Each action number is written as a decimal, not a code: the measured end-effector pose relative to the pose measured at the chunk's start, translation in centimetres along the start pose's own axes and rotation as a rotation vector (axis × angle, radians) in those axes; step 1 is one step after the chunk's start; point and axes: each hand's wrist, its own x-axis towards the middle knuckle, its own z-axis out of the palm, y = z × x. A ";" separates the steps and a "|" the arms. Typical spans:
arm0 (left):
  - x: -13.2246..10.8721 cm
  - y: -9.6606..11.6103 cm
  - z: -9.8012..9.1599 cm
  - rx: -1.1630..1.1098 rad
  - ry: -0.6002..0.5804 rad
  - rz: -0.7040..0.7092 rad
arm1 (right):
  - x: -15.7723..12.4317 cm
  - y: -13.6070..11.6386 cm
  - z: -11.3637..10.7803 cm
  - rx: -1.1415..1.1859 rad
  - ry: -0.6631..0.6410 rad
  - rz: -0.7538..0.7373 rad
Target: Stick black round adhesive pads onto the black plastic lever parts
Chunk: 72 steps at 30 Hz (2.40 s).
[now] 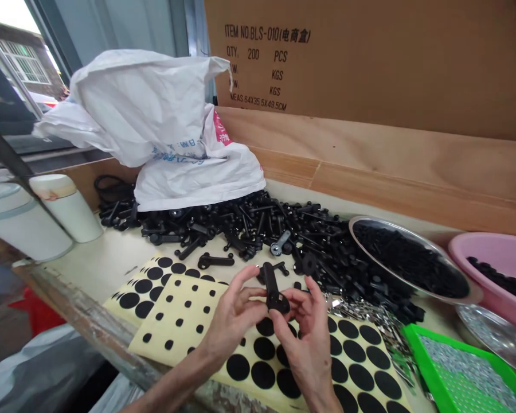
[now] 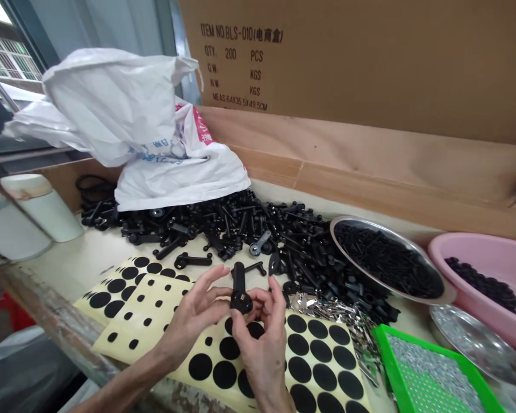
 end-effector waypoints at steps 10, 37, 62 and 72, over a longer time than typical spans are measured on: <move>0.7 -0.5 -1.6 -0.432 0.054 -0.399 | -0.8 0.4 -0.5 0.050 -0.117 0.021; 0.7 -1.5 -1.3 -0.287 0.127 -0.279 | 0.0 -1.1 -0.3 0.219 -0.167 0.666; 0.7 -1.4 -1.4 -0.275 0.128 -0.263 | 0.0 -0.6 -0.2 0.153 -0.165 0.669; 0.6 -1.2 -1.3 -0.255 0.112 -0.265 | 0.0 -0.7 -0.1 0.162 -0.148 0.644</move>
